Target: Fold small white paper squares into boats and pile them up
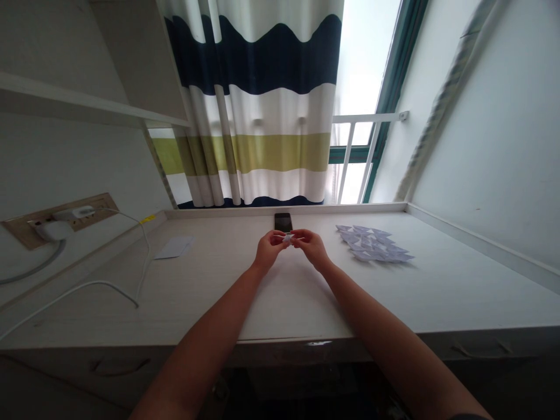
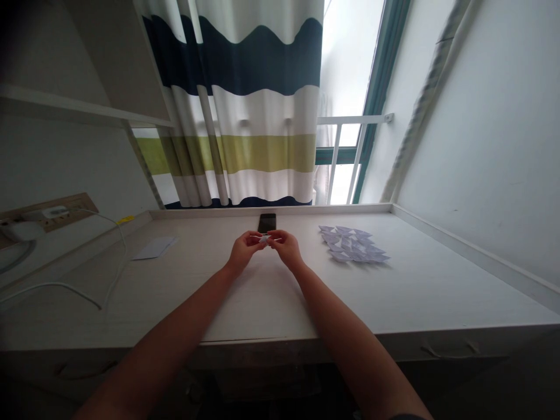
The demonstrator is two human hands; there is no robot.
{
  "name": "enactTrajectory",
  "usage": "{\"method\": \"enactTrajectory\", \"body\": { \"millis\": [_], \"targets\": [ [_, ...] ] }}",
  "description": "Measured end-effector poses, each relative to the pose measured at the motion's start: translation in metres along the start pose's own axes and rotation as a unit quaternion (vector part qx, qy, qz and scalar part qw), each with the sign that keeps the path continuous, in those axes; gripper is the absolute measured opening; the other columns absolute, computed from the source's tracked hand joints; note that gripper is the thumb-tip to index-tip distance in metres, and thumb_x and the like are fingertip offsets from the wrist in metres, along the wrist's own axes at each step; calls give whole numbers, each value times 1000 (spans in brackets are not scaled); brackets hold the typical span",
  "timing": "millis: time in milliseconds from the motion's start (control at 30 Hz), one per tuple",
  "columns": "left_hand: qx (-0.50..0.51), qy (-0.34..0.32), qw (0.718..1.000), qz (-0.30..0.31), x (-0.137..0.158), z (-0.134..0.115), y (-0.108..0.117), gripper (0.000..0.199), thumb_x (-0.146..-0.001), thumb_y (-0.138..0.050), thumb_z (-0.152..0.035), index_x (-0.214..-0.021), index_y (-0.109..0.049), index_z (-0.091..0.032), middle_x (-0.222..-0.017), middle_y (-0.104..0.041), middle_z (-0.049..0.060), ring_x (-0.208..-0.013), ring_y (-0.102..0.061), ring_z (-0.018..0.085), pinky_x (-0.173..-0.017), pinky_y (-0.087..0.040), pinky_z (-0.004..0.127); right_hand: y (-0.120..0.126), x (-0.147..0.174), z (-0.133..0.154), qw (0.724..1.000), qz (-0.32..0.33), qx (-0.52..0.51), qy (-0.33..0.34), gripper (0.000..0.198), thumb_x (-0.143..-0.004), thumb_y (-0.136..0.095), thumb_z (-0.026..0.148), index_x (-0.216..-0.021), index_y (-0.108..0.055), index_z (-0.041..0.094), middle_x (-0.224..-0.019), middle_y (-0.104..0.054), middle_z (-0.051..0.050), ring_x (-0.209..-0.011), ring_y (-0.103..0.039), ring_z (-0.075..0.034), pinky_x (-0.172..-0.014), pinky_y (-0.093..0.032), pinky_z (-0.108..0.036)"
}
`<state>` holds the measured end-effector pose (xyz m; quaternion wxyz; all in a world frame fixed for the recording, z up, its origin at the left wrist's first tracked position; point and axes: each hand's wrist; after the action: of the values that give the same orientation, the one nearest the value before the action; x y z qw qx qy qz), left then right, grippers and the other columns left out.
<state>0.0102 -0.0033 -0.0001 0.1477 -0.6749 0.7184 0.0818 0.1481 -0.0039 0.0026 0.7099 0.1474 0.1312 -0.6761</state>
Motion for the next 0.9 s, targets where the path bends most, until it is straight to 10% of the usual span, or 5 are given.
{"method": "enactTrajectory", "body": {
  "millis": [900],
  "targets": [
    [-7,14,999,43,0,3,3,26,-57,-69,-22,-78,-57,-14,-70,-62,2,-67,-58,13,-62,-49,28,2,-4,-8,998,52,26,-21,18,-64,-62,31,-70,-61,15,-60,-60,-1,-53,-51,-10,-56,-43,-27]
  ]
}}
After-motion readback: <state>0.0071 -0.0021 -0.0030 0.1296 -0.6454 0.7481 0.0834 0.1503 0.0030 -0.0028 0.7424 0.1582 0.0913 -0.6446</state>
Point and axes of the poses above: each hand's wrist, its own x-axis away from the middle knuckle, its own y-axis out of the back of the hand, z = x × y
